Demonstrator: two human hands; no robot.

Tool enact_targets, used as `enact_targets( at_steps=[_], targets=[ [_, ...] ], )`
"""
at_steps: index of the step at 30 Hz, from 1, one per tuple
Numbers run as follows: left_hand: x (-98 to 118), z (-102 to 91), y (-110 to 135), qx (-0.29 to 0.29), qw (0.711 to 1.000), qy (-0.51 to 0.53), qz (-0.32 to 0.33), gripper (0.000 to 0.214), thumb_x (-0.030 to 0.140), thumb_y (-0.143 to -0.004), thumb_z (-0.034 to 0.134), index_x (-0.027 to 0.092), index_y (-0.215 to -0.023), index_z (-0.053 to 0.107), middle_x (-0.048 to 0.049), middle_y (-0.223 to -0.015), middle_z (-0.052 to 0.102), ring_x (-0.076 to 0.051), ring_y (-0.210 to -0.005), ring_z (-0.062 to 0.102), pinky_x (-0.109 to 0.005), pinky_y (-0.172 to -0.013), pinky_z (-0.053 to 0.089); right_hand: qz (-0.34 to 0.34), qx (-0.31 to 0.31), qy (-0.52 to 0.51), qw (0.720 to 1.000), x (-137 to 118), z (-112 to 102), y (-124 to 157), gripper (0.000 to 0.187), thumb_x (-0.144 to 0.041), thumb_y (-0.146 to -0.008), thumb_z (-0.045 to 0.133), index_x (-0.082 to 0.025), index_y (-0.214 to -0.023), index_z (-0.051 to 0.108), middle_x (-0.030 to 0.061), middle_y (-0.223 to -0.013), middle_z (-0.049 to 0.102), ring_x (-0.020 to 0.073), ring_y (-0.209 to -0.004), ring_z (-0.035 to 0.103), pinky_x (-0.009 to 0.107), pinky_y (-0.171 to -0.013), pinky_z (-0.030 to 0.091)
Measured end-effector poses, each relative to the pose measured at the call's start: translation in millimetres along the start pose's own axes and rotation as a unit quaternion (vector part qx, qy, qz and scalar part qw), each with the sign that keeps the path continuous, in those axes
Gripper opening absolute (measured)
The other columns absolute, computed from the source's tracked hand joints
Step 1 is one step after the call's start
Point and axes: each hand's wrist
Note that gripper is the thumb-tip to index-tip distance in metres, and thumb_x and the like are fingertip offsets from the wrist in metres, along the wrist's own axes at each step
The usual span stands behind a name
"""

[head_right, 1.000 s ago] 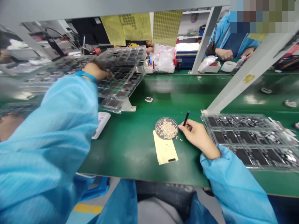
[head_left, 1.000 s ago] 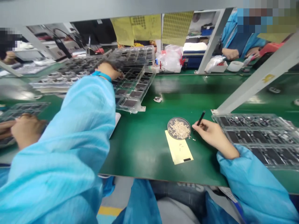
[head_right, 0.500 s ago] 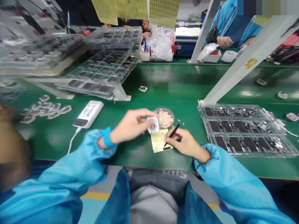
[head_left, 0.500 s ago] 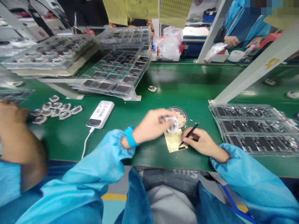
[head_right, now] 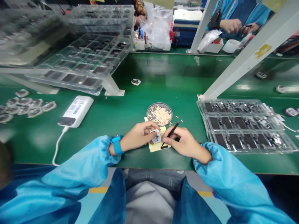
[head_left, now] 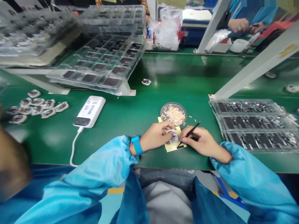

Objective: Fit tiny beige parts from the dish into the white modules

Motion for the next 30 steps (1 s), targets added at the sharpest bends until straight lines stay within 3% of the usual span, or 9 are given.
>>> enact_targets(
  at_steps=[5,13,19,30],
  targets=[
    [1.3,0.7,-2.6,-0.01,0.999,0.032,-0.027,0.02,0.017,-0.082,0.063,0.015,-0.102,0.065,-0.0025,-0.083,0.07,-0.012,-0.059,0.067,-0.02,-0.052,0.052,-0.083,0.081,-0.12,0.986,-11.1,-4.1,1.4,0.007,-0.024,-0.092,0.069,-0.02,-0.092,0.064,0.0042,-0.084,0.069,0.0155,-0.068,0.07,0.029,-0.062,0.062],
    [4.9,6.4,-0.1,0.025,0.997,-0.072,-0.001,0.018,0.032,-0.085,0.067,0.018,-0.095,0.07,-0.0008,-0.074,0.069,-0.011,-0.063,0.059,-0.02,-0.055,0.043,-0.201,0.192,-0.046,0.96,-14.7,-0.2,0.8,0.01,-0.014,-0.092,0.066,-0.022,-0.097,0.068,0.0064,-0.088,0.069,0.0188,-0.078,0.069,0.031,-0.061,0.062],
    [4.0,4.5,3.5,0.009,0.992,-0.122,0.019,0.028,0.021,-0.084,0.061,0.02,-0.109,0.076,-0.0023,-0.082,0.073,-0.013,-0.065,0.06,-0.022,-0.059,0.044,-0.232,0.159,0.032,0.959,-7.4,-1.8,-0.8,0.021,-0.006,-0.085,0.07,-0.022,-0.098,0.07,0.0062,-0.09,0.072,0.0216,-0.086,0.07,0.038,-0.077,0.06],
    [3.6,3.7,3.5,0.008,0.993,-0.114,0.022,0.03,0.023,-0.087,0.061,0.018,-0.113,0.077,-0.0039,-0.081,0.075,-0.015,-0.068,0.064,-0.024,-0.061,0.048,-0.251,0.128,0.119,0.952,-8.4,0.8,-4.3,0.023,-0.003,-0.083,0.072,-0.02,-0.098,0.071,0.0066,-0.092,0.074,0.0198,-0.087,0.071,0.035,-0.079,0.058]
  ],
)
Point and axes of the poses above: each hand's wrist, its own y-axis away from the middle knuckle, its own z-axis out of the palm, x = y × z
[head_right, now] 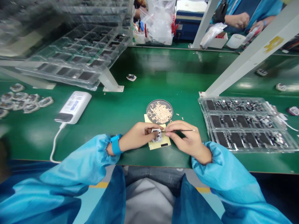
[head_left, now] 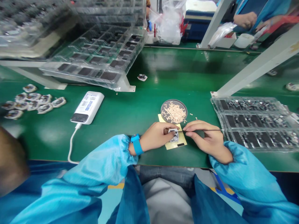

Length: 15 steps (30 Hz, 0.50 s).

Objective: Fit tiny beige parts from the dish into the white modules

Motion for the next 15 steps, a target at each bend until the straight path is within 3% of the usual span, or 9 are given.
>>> enact_targets(
  at_steps=[10,15],
  targets=[
    [-1.9,-0.1,-0.2,-0.005,1.0,0.005,-0.001,0.033,0.02,-0.086,0.059,0.017,-0.114,0.075,-0.0037,-0.084,0.074,-0.013,-0.065,0.061,-0.022,-0.059,0.046,-0.026,0.002,0.028,0.999,0.2,1.4,0.6,0.028,-0.002,-0.081,0.074,-0.021,-0.101,0.072,0.0057,-0.093,0.075,0.0199,-0.089,0.071,0.035,-0.079,0.059],
    [-0.7,-0.7,0.7,-0.006,1.0,0.0,-0.004,0.033,0.021,-0.087,0.059,0.018,-0.115,0.076,-0.0045,-0.086,0.075,-0.013,-0.066,0.062,-0.022,-0.059,0.047,0.0,0.012,0.01,1.0,-2.6,-0.3,0.4,0.023,-0.004,-0.079,0.076,-0.02,-0.096,0.072,0.0057,-0.089,0.074,0.0201,-0.083,0.071,0.036,-0.077,0.059]
  ],
)
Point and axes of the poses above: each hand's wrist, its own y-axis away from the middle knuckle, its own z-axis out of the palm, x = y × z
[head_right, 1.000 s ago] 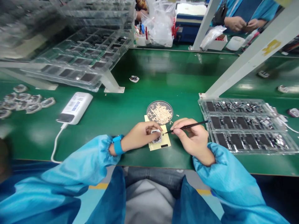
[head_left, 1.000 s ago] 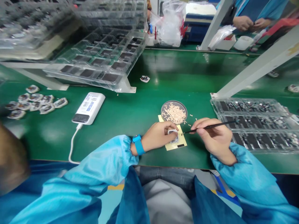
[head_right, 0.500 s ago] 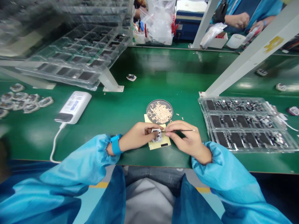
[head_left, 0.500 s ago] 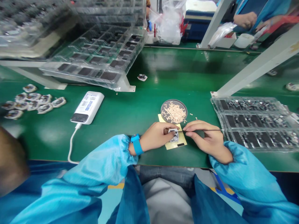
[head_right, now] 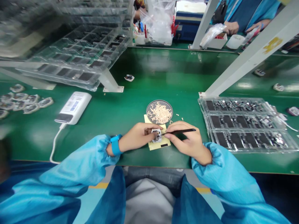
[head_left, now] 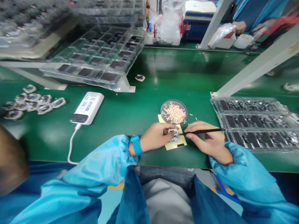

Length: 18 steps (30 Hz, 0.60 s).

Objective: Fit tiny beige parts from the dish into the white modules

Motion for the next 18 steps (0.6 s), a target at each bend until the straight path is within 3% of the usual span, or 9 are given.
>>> enact_targets(
  at_steps=[9,15,18],
  targets=[
    [0.7,-1.2,1.2,-0.01,1.0,0.015,0.012,0.036,0.02,-0.083,0.064,0.018,-0.118,0.075,-0.0041,-0.083,0.075,-0.016,-0.071,0.065,-0.023,-0.061,0.049,0.024,-0.028,-0.009,0.999,3.0,1.0,1.4,0.018,-0.015,-0.08,0.08,-0.023,-0.095,0.073,0.0035,-0.087,0.075,0.0197,-0.081,0.071,0.035,-0.077,0.059],
    [-3.6,-3.1,-1.3,-0.027,0.999,0.015,0.019,0.033,0.026,-0.087,0.064,0.017,-0.117,0.075,-0.0039,-0.079,0.072,-0.014,-0.065,0.06,-0.022,-0.058,0.045,0.13,-0.096,-0.097,0.982,5.9,-8.0,1.9,0.002,-0.021,-0.088,0.073,-0.021,-0.09,0.074,0.0043,-0.09,0.076,0.0183,-0.085,0.073,0.03,-0.077,0.059],
    [-5.9,-4.0,-2.9,-0.036,0.999,-0.004,0.017,0.032,0.028,-0.089,0.062,0.02,-0.117,0.074,-0.0014,-0.074,0.068,-0.011,-0.061,0.053,-0.021,-0.056,0.04,0.166,-0.112,-0.127,0.971,7.7,-14.2,7.5,0.004,-0.022,-0.087,0.074,-0.018,-0.087,0.074,0.006,-0.09,0.076,0.0185,-0.086,0.074,0.031,-0.078,0.06]
  ],
)
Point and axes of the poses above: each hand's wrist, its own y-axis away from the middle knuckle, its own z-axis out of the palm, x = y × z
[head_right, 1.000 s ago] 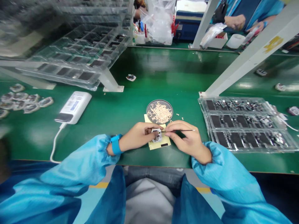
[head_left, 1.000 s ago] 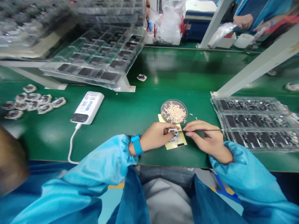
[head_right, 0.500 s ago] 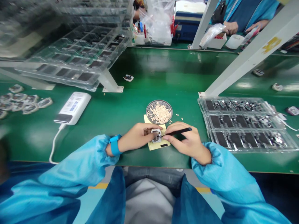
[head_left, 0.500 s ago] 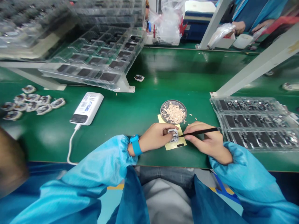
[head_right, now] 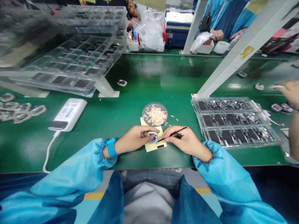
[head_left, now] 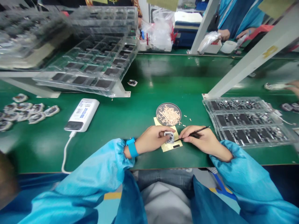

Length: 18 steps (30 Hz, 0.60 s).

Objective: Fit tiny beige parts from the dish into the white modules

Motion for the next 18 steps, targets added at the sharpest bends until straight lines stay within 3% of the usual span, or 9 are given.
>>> enact_targets(
  at_steps=[6,12,16,18],
  targets=[
    [2.5,-1.9,-0.9,0.001,1.0,0.001,-0.013,0.034,0.027,-0.087,0.064,0.02,-0.12,0.071,-0.0001,-0.073,0.064,-0.011,-0.061,0.051,-0.021,-0.057,0.041,0.017,0.006,-0.038,0.999,1.6,-0.9,16.7,0.006,-0.022,-0.087,0.075,-0.017,-0.088,0.072,0.007,-0.093,0.076,0.017,-0.086,0.073,0.029,-0.078,0.06],
    [4.3,-6.5,-4.3,-0.023,0.989,0.13,-0.06,0.04,0.022,-0.082,0.069,0.012,-0.12,0.068,-0.0038,-0.078,0.067,-0.012,-0.062,0.058,-0.022,-0.057,0.047,0.007,0.086,-0.091,0.992,-6.1,-0.2,22.6,0.014,-0.032,-0.093,0.069,-0.019,-0.093,0.067,0.0056,-0.089,0.074,0.0174,-0.077,0.071,0.032,-0.068,0.061],
    [8.1,-11.0,-3.0,-0.029,0.981,0.167,-0.089,0.043,0.029,-0.082,0.07,0.01,-0.121,0.066,-0.0038,-0.078,0.066,-0.011,-0.061,0.058,-0.021,-0.054,0.048,-0.036,0.15,-0.03,0.988,-22.3,-31.4,35.2,0.039,-0.046,-0.102,0.049,-0.02,-0.079,0.065,0.0072,-0.08,0.07,0.021,-0.077,0.069,0.04,-0.074,0.059],
    [10.0,-13.1,-1.7,-0.023,0.981,0.165,-0.097,0.045,0.035,-0.084,0.069,0.01,-0.122,0.068,-0.0034,-0.076,0.067,-0.01,-0.058,0.056,-0.022,-0.054,0.049,-0.04,0.25,0.013,0.967,-36.1,-63.5,47.0,0.042,-0.051,-0.102,0.047,-0.022,-0.075,0.062,0.0053,-0.072,0.065,0.0213,-0.07,0.067,0.039,-0.068,0.057]
  ],
)
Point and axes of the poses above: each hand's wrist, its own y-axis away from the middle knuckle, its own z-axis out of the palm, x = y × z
